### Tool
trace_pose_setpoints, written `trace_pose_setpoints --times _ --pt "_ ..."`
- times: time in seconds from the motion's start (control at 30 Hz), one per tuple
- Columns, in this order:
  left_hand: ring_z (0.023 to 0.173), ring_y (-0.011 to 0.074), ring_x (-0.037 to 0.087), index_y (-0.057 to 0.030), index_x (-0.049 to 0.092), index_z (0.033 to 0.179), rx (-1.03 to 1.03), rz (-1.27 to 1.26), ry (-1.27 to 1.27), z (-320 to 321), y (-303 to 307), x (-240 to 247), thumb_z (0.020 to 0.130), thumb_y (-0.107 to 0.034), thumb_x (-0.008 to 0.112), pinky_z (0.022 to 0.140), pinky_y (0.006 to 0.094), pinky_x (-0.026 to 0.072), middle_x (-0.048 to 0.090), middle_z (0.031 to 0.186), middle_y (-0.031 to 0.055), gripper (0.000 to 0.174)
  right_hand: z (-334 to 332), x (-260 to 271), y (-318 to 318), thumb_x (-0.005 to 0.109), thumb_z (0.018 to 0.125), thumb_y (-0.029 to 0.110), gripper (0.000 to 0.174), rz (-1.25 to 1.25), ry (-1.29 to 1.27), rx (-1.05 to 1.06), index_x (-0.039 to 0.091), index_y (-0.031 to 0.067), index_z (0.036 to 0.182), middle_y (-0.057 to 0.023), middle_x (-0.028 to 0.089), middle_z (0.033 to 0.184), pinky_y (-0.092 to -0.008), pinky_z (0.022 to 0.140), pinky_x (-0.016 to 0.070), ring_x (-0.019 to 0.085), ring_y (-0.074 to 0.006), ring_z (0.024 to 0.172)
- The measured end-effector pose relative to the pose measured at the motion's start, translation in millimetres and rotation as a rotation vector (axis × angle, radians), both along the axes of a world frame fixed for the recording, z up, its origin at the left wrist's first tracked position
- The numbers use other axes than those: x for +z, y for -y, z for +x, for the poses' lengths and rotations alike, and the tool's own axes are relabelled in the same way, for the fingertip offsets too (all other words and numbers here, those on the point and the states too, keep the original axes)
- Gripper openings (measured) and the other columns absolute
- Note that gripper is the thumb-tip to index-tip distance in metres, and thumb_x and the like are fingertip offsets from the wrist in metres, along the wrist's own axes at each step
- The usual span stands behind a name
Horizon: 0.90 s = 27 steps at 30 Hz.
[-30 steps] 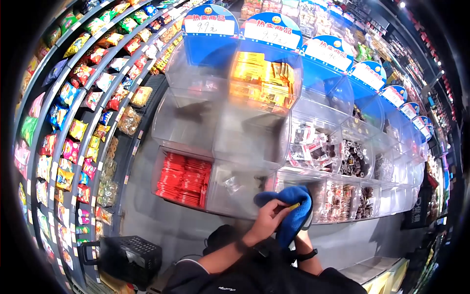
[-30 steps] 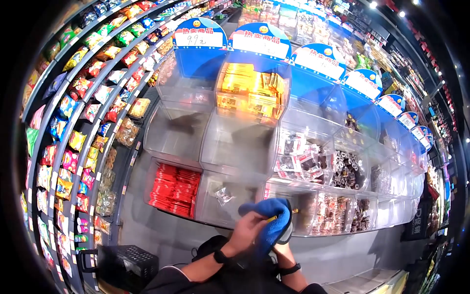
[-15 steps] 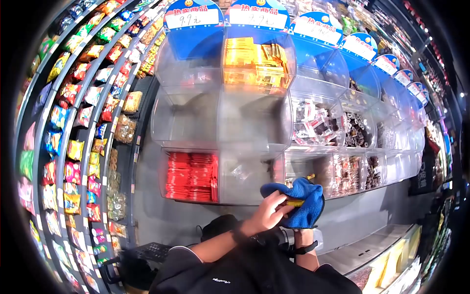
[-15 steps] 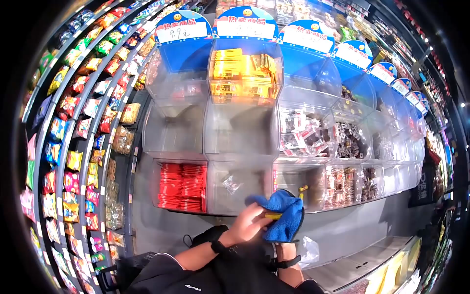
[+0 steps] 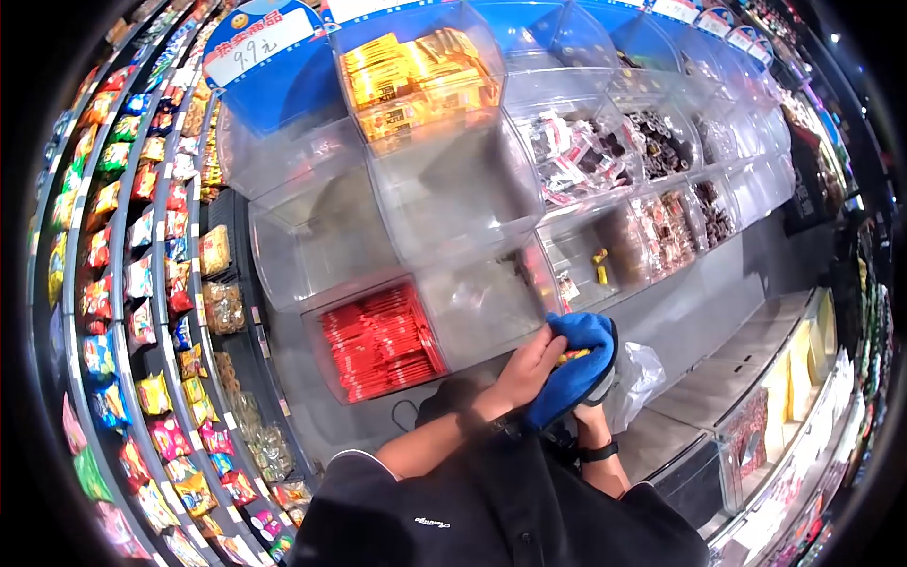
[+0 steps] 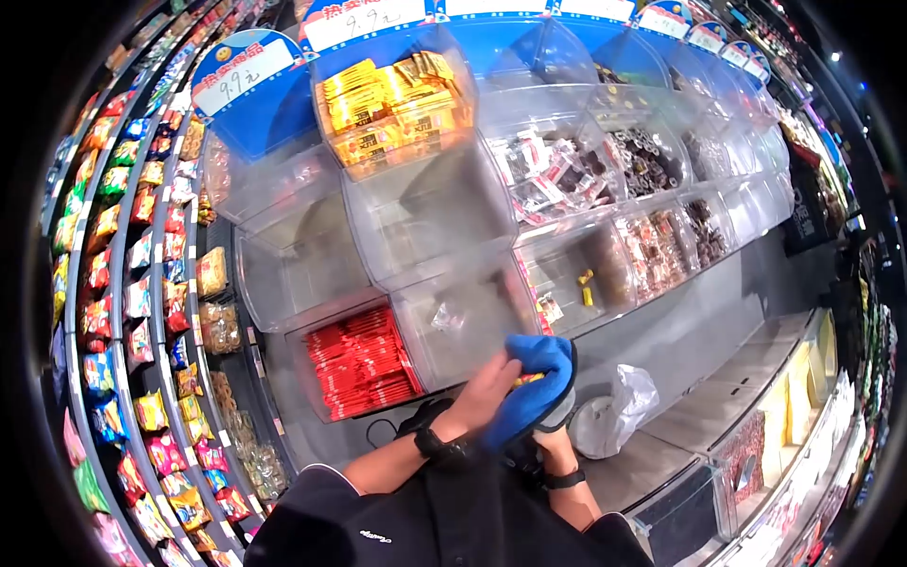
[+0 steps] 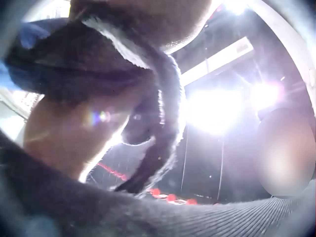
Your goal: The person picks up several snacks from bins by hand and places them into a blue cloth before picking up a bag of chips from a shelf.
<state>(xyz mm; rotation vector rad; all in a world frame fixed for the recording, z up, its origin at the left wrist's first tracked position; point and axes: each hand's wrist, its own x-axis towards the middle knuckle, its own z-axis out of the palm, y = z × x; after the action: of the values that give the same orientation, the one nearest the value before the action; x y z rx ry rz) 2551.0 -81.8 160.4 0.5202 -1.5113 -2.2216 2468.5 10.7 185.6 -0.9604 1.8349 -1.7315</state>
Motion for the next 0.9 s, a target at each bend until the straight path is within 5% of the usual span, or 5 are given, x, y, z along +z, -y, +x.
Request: trace_pose_setpoints --times 0.07,0.33,0.47,0.8,0.9 --pt "0.110 0.0116 0.054 0.0007 0.041 0.131 -0.197 0.060 -0.023 -1.9 1.5 0.3 0.101 -0.017 0.045 0.094 0.0261 0.0436 0.055 0.124 0.0081 0.035 -4.1 -5.1 -6.4 0.063 0.087 0.016 0.031 0.010 0.063 -0.062 0.055 0.0000 0.112 -0.0096 0.061 0.105 -0.0337 0.082 0.0478 0.058 -0.0216 0.093" --pt "0.098 0.0090 0.056 0.0002 0.047 0.112 -0.189 0.069 -0.013 -2.8 0.0 23.2 0.095 -0.007 0.056 0.086 0.0245 0.0451 0.060 0.104 0.0055 0.021 -34.0 -55.5 -24.2 0.056 0.095 0.022 0.028 -0.052 0.713 -0.238 0.055 0.0008 0.114 -0.0061 0.060 0.107 -0.0303 0.078 0.0515 0.059 -0.0155 0.093" --pt "0.072 0.0241 0.060 -0.0008 0.052 0.107 -0.051 -0.197 -0.032 -9.7 -4.7 16.9 0.094 -0.014 0.057 0.068 0.0315 0.0457 0.063 0.083 0.0148 0.019 -25.7 -10.1 -6.5 0.050 0.096 0.014 0.023 -0.017 0.527 -0.153 0.056 -0.0001 0.113 -0.0058 0.062 0.099 -0.0284 0.077 0.0506 0.059 -0.0138 0.090" --pt "0.083 0.0357 0.062 -0.0011 0.058 0.109 -0.348 -0.410 0.281 -39.6 9.5 25.2 0.095 -0.019 0.051 0.076 0.0354 0.0472 0.063 0.091 0.0219 0.024 -67.3 -28.0 -37.5 0.050 0.095 0.011 0.022 0.232 -0.016 -0.101 0.058 -0.0008 0.111 -0.0053 0.062 0.100 -0.0273 0.077 0.0498 0.058 -0.0135 0.091" --pt "0.087 0.0367 0.063 -0.0051 0.057 0.116 -0.504 -0.566 0.273 -52.7 15.8 14.5 0.094 -0.022 0.052 0.079 0.0385 0.0479 0.064 0.095 0.0209 0.028 -103.5 -52.3 -41.5 0.050 0.094 0.007 0.020 0.220 0.390 -0.059 0.059 -0.0016 0.110 -0.0041 0.062 0.101 -0.0279 0.078 0.0491 0.057 -0.0133 0.093"
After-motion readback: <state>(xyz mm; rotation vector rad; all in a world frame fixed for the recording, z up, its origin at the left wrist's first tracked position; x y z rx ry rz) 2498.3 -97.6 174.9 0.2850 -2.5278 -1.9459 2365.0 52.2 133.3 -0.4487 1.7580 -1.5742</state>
